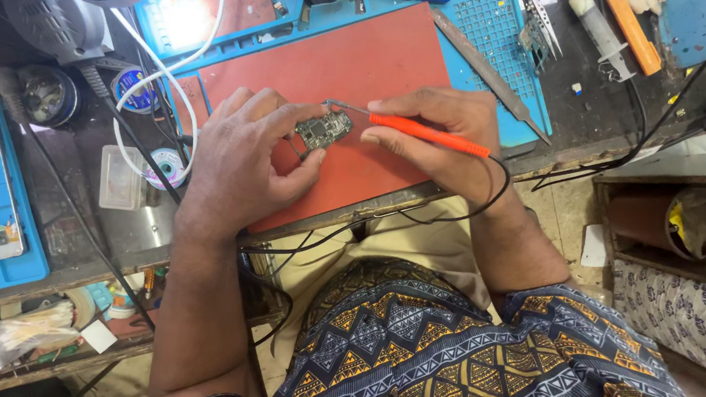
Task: The person holds a phone motherboard on a red mat and uses a soldering iron to work on its components, repositioning and turning the board repeatedly while soldering different areas.
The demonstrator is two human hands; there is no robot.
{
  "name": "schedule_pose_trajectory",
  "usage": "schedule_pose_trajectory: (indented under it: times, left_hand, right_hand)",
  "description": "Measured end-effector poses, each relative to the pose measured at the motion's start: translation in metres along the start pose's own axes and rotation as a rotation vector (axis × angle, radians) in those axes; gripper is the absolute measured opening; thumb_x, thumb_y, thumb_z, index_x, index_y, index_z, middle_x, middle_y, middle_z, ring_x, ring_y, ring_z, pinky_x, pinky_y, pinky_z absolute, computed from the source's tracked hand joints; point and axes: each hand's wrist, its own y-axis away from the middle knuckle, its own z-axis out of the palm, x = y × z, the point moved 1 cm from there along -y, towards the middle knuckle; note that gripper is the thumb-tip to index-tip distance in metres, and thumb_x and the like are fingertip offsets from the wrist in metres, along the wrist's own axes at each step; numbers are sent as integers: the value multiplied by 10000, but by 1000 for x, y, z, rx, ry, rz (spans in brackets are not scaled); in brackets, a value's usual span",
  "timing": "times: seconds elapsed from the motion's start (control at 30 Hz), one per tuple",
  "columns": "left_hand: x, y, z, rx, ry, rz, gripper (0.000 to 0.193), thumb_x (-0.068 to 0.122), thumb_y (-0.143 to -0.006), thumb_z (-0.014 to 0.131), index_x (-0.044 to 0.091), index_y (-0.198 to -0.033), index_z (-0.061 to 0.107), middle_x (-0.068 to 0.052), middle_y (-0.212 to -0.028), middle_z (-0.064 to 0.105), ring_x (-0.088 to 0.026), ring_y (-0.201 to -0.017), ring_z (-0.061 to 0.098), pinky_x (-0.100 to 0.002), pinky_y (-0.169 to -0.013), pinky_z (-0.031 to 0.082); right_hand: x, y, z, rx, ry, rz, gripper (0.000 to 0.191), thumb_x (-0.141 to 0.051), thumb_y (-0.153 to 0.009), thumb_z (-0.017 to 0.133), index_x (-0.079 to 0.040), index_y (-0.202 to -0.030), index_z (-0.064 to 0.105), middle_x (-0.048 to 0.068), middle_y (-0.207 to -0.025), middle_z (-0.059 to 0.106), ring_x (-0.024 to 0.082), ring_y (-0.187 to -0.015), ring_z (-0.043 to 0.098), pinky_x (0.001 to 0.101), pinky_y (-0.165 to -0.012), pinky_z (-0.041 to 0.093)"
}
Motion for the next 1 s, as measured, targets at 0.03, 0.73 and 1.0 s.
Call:
schedule_pose_trajectory:
  times: [0.03, 0.73, 1.0]
  left_hand:
    - [1, 0, -1, 5, 6, 3, 404, 271, -811, 813, 150, -1192, 754, -55, -896, 621, -286, -857, 579, -428, -795, 491]
    - [-4, 4, 2, 5, 32, 65, 359, 283, -835, 818, 153, -1159, 736, -63, -908, 573, -292, -889, 565, -443, -809, 460]
    - [0, 1, -2, -6, 48, 46, 359, 259, -805, 794, 162, -1147, 746, -49, -860, 575, -277, -852, 559, -432, -799, 454]
  right_hand:
    - [1, -1, -1, -39, -23, -1, 272, -146, -891, 869, -30, -1117, 770, 76, -899, 753, 118, -763, 692, 239, -671, 520]
    - [9, -4, 0, -108, -157, 61, 118, -97, -1103, 683, -10, -1030, 652, 36, -896, 684, 77, -744, 670, 225, -656, 502]
    - [3, -10, 1, -117, -89, 37, 117, -101, -1043, 695, -17, -968, 666, 20, -814, 682, 80, -724, 619, 256, -646, 468]
